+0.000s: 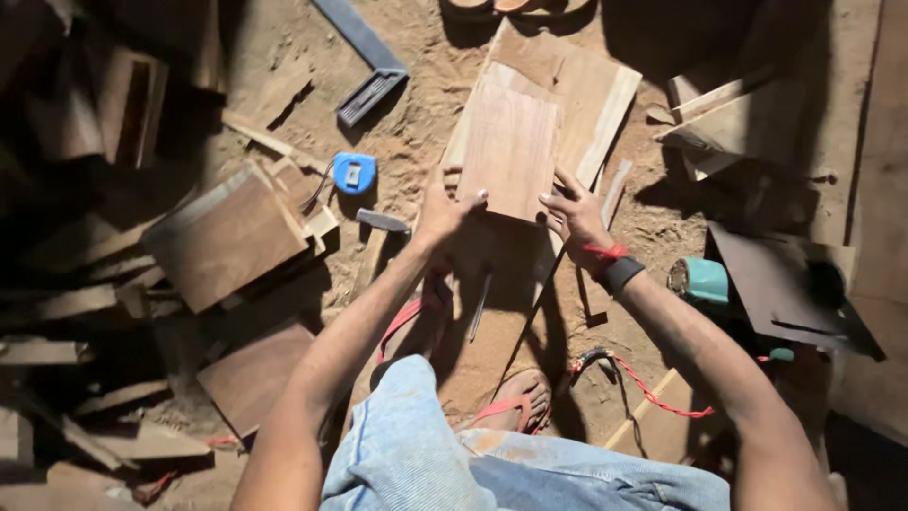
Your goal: The person measures and marks a wooden plank, then uses a power saw to cut it. They assemble small wooden boxes by hammering nails into the pieces. The person repeatedly picks up wood pieces, aligns them, and hammers nails to form box structures.
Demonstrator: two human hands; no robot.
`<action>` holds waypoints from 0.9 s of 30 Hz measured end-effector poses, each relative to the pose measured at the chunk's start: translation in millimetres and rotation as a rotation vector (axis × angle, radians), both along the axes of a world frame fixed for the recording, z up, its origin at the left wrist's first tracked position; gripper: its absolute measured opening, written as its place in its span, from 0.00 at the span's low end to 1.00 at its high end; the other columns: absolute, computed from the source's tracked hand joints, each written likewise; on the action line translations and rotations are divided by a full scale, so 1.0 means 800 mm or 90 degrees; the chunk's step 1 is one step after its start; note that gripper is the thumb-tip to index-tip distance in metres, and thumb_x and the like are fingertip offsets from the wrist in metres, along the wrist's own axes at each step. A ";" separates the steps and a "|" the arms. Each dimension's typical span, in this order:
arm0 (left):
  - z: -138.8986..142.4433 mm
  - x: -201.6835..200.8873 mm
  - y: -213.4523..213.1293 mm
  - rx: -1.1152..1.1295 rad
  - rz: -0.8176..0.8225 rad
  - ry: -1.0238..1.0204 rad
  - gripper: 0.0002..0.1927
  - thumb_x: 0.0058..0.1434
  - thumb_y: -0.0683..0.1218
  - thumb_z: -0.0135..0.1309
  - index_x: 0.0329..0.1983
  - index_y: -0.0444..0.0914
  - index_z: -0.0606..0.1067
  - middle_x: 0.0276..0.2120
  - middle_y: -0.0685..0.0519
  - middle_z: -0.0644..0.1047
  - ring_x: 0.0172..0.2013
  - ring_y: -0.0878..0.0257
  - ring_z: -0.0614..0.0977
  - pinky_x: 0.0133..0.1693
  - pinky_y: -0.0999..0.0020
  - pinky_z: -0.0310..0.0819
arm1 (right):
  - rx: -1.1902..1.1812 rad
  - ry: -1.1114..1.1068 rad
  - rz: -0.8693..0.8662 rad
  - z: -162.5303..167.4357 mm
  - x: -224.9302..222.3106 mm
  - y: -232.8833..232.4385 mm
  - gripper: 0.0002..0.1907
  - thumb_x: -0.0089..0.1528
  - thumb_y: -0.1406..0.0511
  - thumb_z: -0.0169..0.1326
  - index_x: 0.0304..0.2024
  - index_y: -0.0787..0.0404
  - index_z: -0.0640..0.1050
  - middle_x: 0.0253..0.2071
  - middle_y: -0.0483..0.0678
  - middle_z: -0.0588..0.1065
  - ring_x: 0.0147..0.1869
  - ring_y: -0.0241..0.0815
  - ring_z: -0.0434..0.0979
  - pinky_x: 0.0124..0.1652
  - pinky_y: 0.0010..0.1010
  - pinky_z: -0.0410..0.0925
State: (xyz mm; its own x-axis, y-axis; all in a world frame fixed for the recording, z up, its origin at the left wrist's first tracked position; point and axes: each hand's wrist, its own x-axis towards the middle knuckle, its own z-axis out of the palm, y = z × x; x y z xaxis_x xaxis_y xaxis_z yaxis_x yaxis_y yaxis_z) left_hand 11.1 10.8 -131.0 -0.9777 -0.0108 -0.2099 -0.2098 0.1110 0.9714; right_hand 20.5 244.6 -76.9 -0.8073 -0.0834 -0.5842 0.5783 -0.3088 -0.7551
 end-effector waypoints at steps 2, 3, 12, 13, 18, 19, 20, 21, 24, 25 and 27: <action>-0.002 -0.001 0.003 -0.054 -0.083 0.074 0.35 0.55 0.48 0.70 0.60 0.31 0.67 0.51 0.37 0.76 0.50 0.47 0.81 0.51 0.55 0.77 | 0.039 -0.004 -0.001 0.003 0.001 0.007 0.38 0.58 0.71 0.59 0.71 0.53 0.66 0.63 0.43 0.72 0.55 0.34 0.74 0.46 0.28 0.73; -0.002 0.001 0.003 -0.084 -0.128 0.105 0.37 0.56 0.50 0.68 0.62 0.30 0.65 0.52 0.35 0.75 0.51 0.44 0.80 0.53 0.53 0.75 | 0.057 -0.006 -0.003 0.002 0.002 0.010 0.38 0.57 0.71 0.59 0.71 0.52 0.66 0.63 0.44 0.72 0.56 0.34 0.75 0.47 0.29 0.73; 0.014 0.047 -0.004 -0.277 -0.416 -0.057 0.41 0.61 0.56 0.59 0.73 0.37 0.60 0.52 0.33 0.78 0.53 0.41 0.80 0.57 0.53 0.73 | 0.211 -0.058 -0.029 -0.025 0.019 0.027 0.32 0.56 0.72 0.61 0.64 0.56 0.71 0.49 0.46 0.77 0.46 0.36 0.77 0.36 0.28 0.70; 0.012 0.051 -0.007 -0.248 -0.409 -0.006 0.39 0.61 0.54 0.61 0.72 0.36 0.62 0.55 0.33 0.77 0.54 0.41 0.79 0.57 0.52 0.72 | 0.187 -0.070 -0.031 -0.028 0.021 0.031 0.32 0.58 0.71 0.62 0.65 0.56 0.71 0.45 0.46 0.75 0.42 0.36 0.73 0.33 0.28 0.65; 0.004 0.062 -0.033 -0.065 -0.384 0.013 0.35 0.60 0.51 0.62 0.68 0.35 0.66 0.57 0.37 0.77 0.54 0.49 0.82 0.55 0.58 0.76 | 0.112 -0.142 0.070 -0.035 0.029 0.050 0.16 0.62 0.67 0.62 0.51 0.59 0.74 0.37 0.41 0.75 0.39 0.33 0.76 0.35 0.26 0.69; 0.007 0.056 -0.046 -0.030 -0.382 0.008 0.33 0.61 0.51 0.61 0.67 0.35 0.67 0.57 0.39 0.77 0.54 0.51 0.83 0.55 0.60 0.77 | 0.116 -0.114 0.063 -0.035 0.030 0.051 0.12 0.63 0.66 0.61 0.47 0.59 0.74 0.36 0.41 0.74 0.39 0.31 0.76 0.35 0.24 0.68; 0.012 0.049 -0.064 0.001 -0.368 0.008 0.31 0.62 0.51 0.61 0.66 0.36 0.69 0.57 0.40 0.78 0.54 0.53 0.83 0.56 0.62 0.78 | 0.118 -0.081 0.067 -0.036 0.032 0.052 0.08 0.64 0.66 0.61 0.42 0.58 0.75 0.36 0.41 0.73 0.39 0.30 0.75 0.35 0.22 0.67; 0.019 0.033 -0.087 -0.076 -0.295 0.091 0.30 0.60 0.52 0.62 0.63 0.36 0.71 0.55 0.40 0.80 0.52 0.54 0.84 0.53 0.63 0.79 | 0.116 -0.043 0.077 -0.035 0.032 0.057 0.07 0.65 0.65 0.61 0.38 0.58 0.75 0.35 0.40 0.72 0.39 0.28 0.75 0.34 0.21 0.66; 0.046 -0.035 -0.199 -0.288 -0.078 -0.149 0.27 0.64 0.56 0.55 0.62 0.38 0.73 0.44 0.39 0.81 0.42 0.49 0.85 0.45 0.58 0.79 | 0.144 -0.050 0.006 -0.038 0.032 0.070 0.07 0.67 0.64 0.59 0.39 0.60 0.75 0.30 0.40 0.71 0.33 0.31 0.69 0.29 0.23 0.62; 0.057 -0.050 -0.252 -0.313 0.045 0.165 0.23 0.64 0.52 0.55 0.59 0.36 0.75 0.50 0.39 0.80 0.50 0.47 0.81 0.50 0.55 0.74 | 0.160 -0.064 -0.001 -0.040 0.031 0.079 0.06 0.67 0.64 0.59 0.44 0.59 0.78 0.32 0.40 0.72 0.33 0.31 0.69 0.29 0.22 0.60; 0.077 -0.081 -0.348 -0.463 0.231 0.185 0.17 0.57 0.51 0.59 0.48 0.40 0.79 0.41 0.43 0.82 0.45 0.48 0.82 0.50 0.57 0.75 | 0.173 -0.093 -0.022 -0.048 0.033 0.092 0.10 0.66 0.66 0.58 0.49 0.58 0.79 0.36 0.40 0.74 0.35 0.31 0.71 0.29 0.22 0.61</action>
